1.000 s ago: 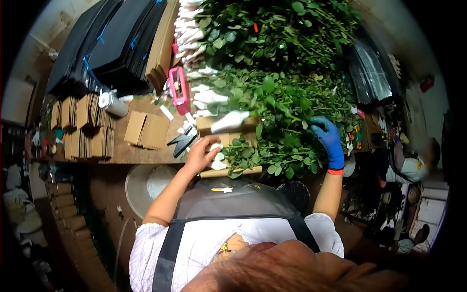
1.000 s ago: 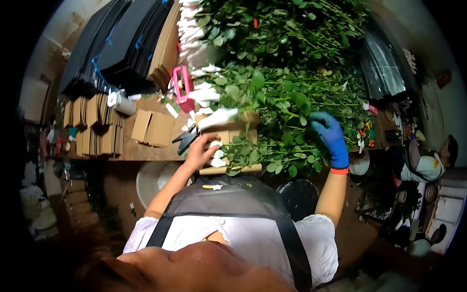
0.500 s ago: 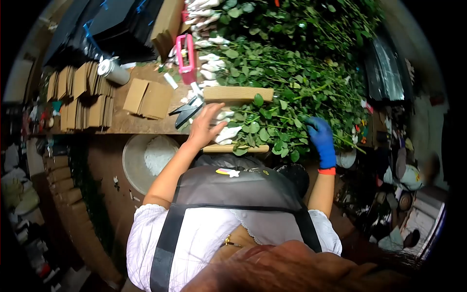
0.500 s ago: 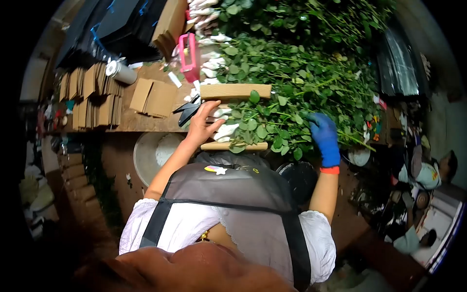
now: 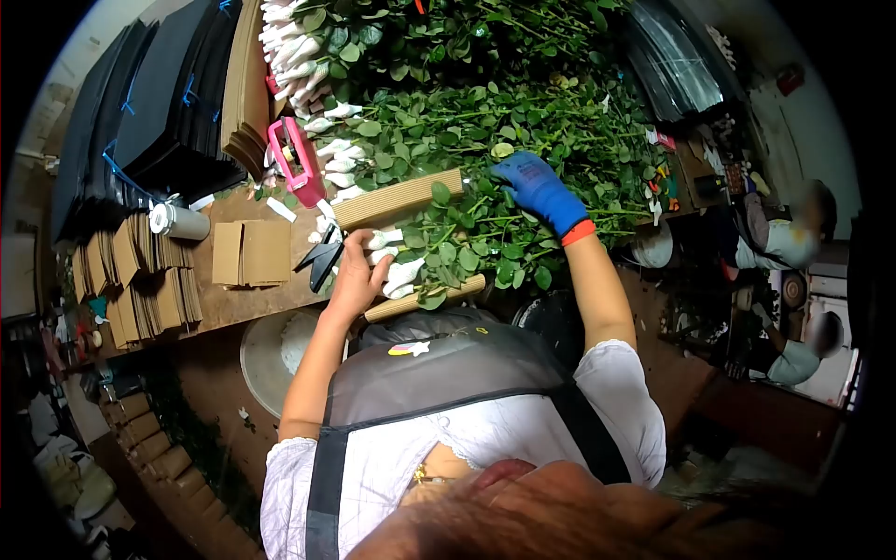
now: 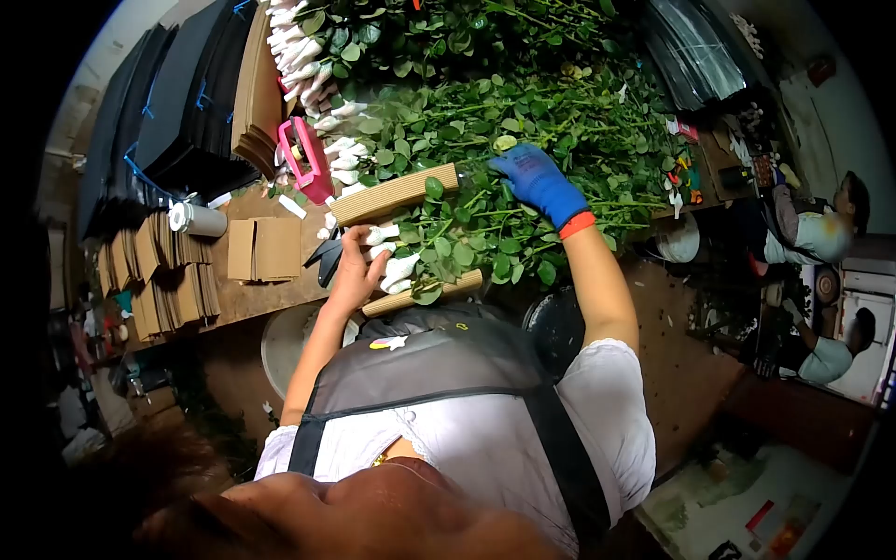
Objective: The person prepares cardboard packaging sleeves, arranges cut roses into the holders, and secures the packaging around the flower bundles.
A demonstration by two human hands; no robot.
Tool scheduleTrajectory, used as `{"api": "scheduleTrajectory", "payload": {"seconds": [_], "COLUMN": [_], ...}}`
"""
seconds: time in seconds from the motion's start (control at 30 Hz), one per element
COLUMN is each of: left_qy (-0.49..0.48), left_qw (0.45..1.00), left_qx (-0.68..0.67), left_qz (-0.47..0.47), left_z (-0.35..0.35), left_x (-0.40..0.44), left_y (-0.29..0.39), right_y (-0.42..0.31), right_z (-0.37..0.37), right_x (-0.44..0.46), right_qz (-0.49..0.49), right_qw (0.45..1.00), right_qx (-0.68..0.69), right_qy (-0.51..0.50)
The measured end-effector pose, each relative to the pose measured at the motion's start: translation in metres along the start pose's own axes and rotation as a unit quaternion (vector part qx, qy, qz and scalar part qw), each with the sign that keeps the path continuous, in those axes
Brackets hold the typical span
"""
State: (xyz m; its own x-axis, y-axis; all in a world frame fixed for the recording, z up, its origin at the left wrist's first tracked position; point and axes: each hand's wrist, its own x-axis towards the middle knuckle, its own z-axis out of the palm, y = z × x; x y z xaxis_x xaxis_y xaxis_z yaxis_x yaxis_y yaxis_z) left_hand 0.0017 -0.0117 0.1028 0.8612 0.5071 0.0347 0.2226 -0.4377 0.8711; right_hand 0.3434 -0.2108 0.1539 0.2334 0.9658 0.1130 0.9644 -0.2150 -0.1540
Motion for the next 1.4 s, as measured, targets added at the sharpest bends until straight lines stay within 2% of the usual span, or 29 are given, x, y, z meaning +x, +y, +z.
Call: {"api": "scheduleTrajectory", "payload": {"seconds": [0.03, 0.07, 0.17, 0.2, 0.23, 0.3, 0.37, 0.4, 0.43, 0.5, 0.53, 0.63, 0.67, 0.7, 0.77, 0.83, 0.87, 0.9, 0.97, 1.0, 1.03, 1.1, 1.17, 1.23, 1.27, 1.37, 1.4], "left_qy": [0.015, 0.016, 0.026, 0.032, 0.036, 0.042, 0.031, -0.004, -0.012, -0.025, -0.024, 0.002, -0.004, -0.016, 0.026, 0.038, 0.021, 0.006, 0.054, 0.036, 0.033, 0.063, 0.072, 0.068, 0.065, 0.065, 0.064], "left_qw": [0.999, 0.998, 0.995, 0.993, 0.991, 0.995, 0.996, 0.999, 0.997, 0.991, 0.997, 0.996, 0.997, 0.998, 0.997, 0.996, 0.998, 0.999, 0.996, 0.999, 0.999, 0.996, 0.995, 0.995, 0.996, 0.996, 0.997], "left_qx": [0.03, 0.033, 0.029, 0.041, 0.053, 0.028, 0.019, 0.006, 0.029, 0.079, 0.036, 0.041, 0.034, -0.058, 0.025, 0.029, 0.036, 0.044, -0.056, -0.019, -0.019, 0.004, -0.003, 0.01, 0.012, -0.001, -0.006], "left_qz": [0.043, 0.047, 0.094, 0.105, 0.117, 0.082, 0.076, 0.046, 0.065, 0.101, 0.06, 0.076, 0.063, -0.004, 0.073, 0.077, 0.046, 0.009, 0.033, 0.035, 0.025, 0.064, 0.062, 0.066, 0.066, 0.054, 0.037], "left_z": [0.001, 0.001, -0.001, -0.002, -0.002, -0.001, -0.006, -0.011, -0.012, -0.013, -0.013, -0.008, -0.009, -0.006, -0.005, -0.002, 0.005, 0.008, 0.006, 0.0, -0.001, 0.003, 0.005, 0.004, 0.003, 0.006, 0.006], "left_x": [0.001, 0.0, 0.004, 0.003, 0.004, 0.004, 0.005, 0.005, 0.006, 0.009, 0.008, 0.006, 0.006, 0.004, 0.005, 0.006, 0.005, 0.002, 0.003, 0.004, 0.004, 0.005, 0.001, 0.001, 0.001, 0.001, 0.001], "left_y": [-0.003, -0.006, -0.001, 0.003, 0.006, 0.011, 0.02, 0.023, 0.019, 0.013, 0.021, 0.008, 0.011, 0.012, 0.012, 0.003, -0.01, -0.022, -0.012, -0.004, -0.001, -0.007, -0.01, -0.007, -0.005, -0.007, -0.004], "right_y": [0.006, 0.011, -0.021, -0.034, -0.037, -0.035, -0.026, -0.024, -0.027, -0.036, -0.04, -0.041, -0.042, -0.048, -0.058, -0.058, -0.057, -0.053, -0.043, -0.037, -0.039, -0.044, -0.041, -0.068, -0.087, -0.126, -0.154], "right_z": [-0.003, -0.007, -0.077, -0.093, -0.093, -0.083, -0.036, -0.022, -0.009, 0.007, 0.008, -0.011, -0.025, -0.044, -0.078, -0.085, -0.083, -0.074, -0.036, -0.014, 0.005, 0.022, 0.013, -0.036, -0.056, -0.062, -0.065], "right_x": [-0.001, -0.005, -0.008, -0.012, -0.019, -0.036, -0.052, -0.051, -0.054, -0.053, -0.052, -0.044, -0.042, -0.04, -0.035, -0.038, -0.039, -0.04, -0.045, -0.047, -0.048, -0.049, -0.049, -0.033, -0.026, -0.001, 0.009], "right_qz": [0.015, 0.001, -0.029, 0.0, 0.01, 0.037, 0.038, 0.028, 0.033, 0.025, 0.033, 0.065, 0.056, 0.048, 0.046, 0.048, 0.044, 0.043, 0.036, 0.027, 0.049, 0.096, 0.069, 0.077, 0.057, 0.007, 0.028], "right_qw": [0.999, 0.999, 0.986, 0.985, 0.987, 0.992, 0.989, 0.985, 0.984, 0.993, 0.993, 0.995, 0.998, 0.996, 0.985, 0.983, 0.983, 0.989, 0.995, 0.995, 0.997, 0.995, 0.993, 0.973, 0.975, 0.995, 0.992], "right_qx": [0.025, 0.036, -0.063, -0.058, -0.046, -0.024, 0.098, 0.156, 0.168, 0.118, 0.102, 0.049, 0.042, 0.034, -0.027, -0.031, -0.026, 0.002, 0.06, 0.069, 0.049, -0.008, -0.095, -0.217, -0.214, 0.092, 0.111], "right_qy": [-0.035, 0.022, 0.151, 0.164, 0.151, 0.122, 0.107, 0.064, 0.041, 0.001, -0.039, -0.062, 0.007, 0.074, 0.162, 0.173, 0.175, 0.144, 0.074, 0.06, 0.024, -0.034, -0.015, -0.027, 0.013, 0.023, -0.051]}}
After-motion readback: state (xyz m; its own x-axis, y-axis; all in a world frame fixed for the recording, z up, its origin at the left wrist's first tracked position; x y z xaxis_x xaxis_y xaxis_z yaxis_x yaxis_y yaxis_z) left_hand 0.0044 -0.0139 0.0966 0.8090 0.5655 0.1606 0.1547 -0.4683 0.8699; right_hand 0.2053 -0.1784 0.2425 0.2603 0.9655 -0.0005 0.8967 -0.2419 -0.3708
